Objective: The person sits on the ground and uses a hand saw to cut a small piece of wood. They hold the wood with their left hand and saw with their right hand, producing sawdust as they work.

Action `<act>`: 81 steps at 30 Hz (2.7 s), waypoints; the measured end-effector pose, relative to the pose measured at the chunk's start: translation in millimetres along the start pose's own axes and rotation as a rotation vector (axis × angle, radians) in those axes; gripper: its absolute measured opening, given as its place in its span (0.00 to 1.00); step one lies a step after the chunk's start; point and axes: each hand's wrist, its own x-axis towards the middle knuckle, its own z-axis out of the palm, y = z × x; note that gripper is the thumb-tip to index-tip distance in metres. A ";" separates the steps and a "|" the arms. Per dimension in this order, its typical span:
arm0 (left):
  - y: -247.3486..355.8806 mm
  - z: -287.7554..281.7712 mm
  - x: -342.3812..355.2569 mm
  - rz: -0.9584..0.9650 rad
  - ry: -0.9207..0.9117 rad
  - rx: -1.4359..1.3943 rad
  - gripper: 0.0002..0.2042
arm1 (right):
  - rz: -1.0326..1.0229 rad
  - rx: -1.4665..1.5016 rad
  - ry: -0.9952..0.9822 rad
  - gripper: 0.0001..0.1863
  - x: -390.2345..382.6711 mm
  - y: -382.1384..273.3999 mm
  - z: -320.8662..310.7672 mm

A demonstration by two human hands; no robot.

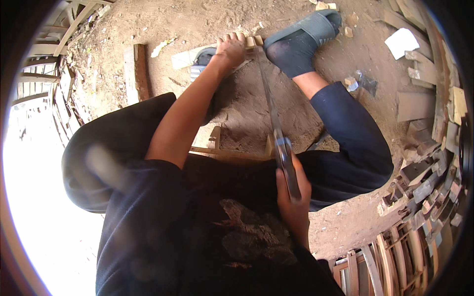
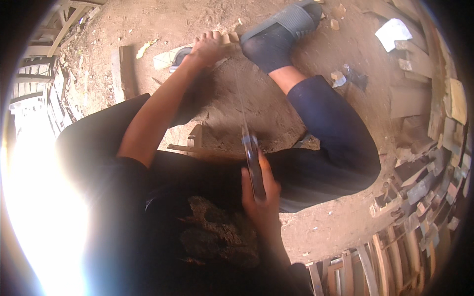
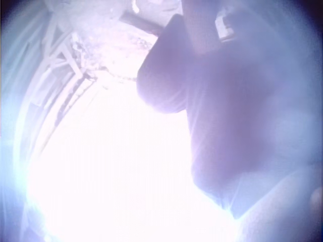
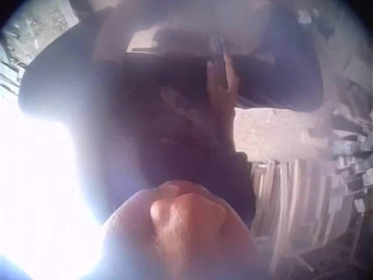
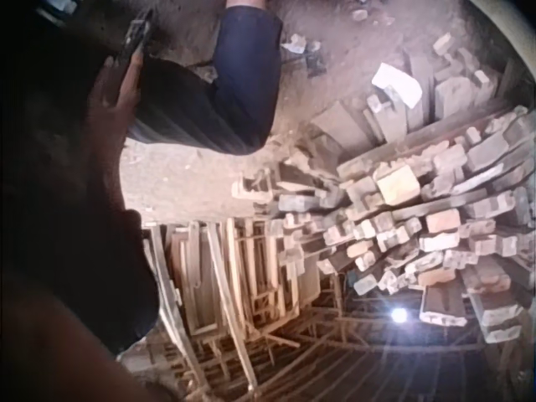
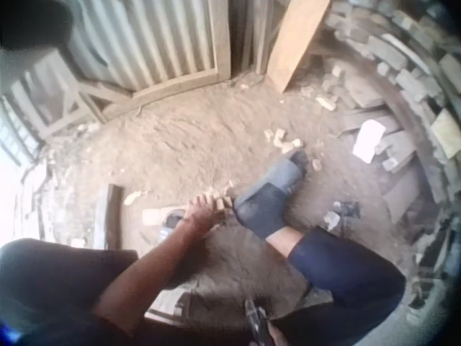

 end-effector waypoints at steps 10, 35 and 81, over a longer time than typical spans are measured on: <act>7.1 -24.9 -2.1 -0.036 -0.087 -0.030 0.43 | 0.124 -0.011 -0.079 0.26 4.8 3.1 -3.6; 1.9 -22.7 0.6 -0.023 -0.040 -0.028 0.32 | 0.004 -0.026 -0.007 0.26 -28.1 11.8 -7.8; 28.8 -54.7 -21.8 0.235 -0.010 0.454 0.27 | 0.020 -0.003 -0.023 0.22 15.6 13.4 -15.3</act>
